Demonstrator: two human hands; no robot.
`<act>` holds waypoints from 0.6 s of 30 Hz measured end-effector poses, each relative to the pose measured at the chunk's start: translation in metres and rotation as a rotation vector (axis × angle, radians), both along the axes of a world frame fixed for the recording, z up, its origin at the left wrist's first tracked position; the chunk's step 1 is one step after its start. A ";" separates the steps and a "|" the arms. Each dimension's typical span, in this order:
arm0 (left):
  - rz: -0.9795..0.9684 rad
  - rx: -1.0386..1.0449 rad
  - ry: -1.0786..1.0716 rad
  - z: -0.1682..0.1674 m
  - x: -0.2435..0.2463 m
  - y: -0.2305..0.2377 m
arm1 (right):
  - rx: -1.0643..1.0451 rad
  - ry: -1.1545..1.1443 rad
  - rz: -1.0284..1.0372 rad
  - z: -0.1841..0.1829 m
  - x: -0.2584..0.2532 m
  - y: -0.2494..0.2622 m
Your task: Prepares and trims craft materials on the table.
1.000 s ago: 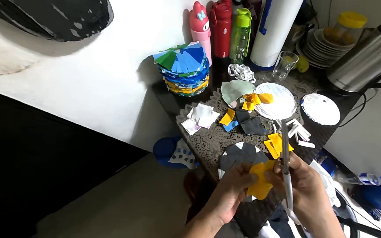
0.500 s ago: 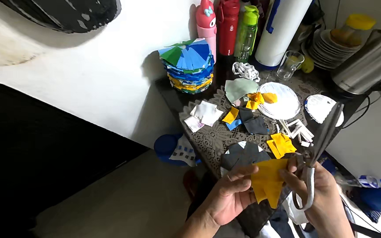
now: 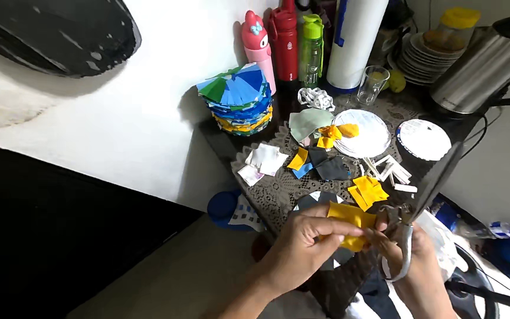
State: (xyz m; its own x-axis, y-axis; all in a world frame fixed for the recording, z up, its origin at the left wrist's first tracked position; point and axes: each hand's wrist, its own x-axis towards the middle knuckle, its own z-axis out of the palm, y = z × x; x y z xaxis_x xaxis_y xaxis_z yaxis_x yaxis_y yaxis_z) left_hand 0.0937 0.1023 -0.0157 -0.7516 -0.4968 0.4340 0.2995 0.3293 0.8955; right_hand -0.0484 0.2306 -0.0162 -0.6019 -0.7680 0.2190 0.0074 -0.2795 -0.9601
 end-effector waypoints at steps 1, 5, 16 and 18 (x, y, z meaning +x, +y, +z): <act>-0.015 -0.022 -0.039 0.005 0.000 -0.003 | -0.007 -0.034 -0.002 -0.001 0.000 0.001; -0.005 -0.211 -0.099 0.023 -0.008 -0.011 | -0.080 -0.135 0.014 -0.004 0.000 0.003; -0.109 -0.438 -0.100 0.081 -0.030 -0.036 | 0.126 0.030 0.358 -0.046 -0.037 0.077; -0.164 -0.405 -0.074 0.087 -0.033 -0.036 | 0.213 0.058 0.410 -0.046 -0.043 0.087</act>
State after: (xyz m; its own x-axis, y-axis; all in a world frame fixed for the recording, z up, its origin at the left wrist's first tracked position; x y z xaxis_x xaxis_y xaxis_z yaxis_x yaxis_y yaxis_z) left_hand 0.0602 0.0661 0.0715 -0.8429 -0.1690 0.5108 0.3166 0.6118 0.7249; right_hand -0.0911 0.3177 -0.0624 -0.2302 -0.9716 0.0547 0.0209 -0.0612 -0.9979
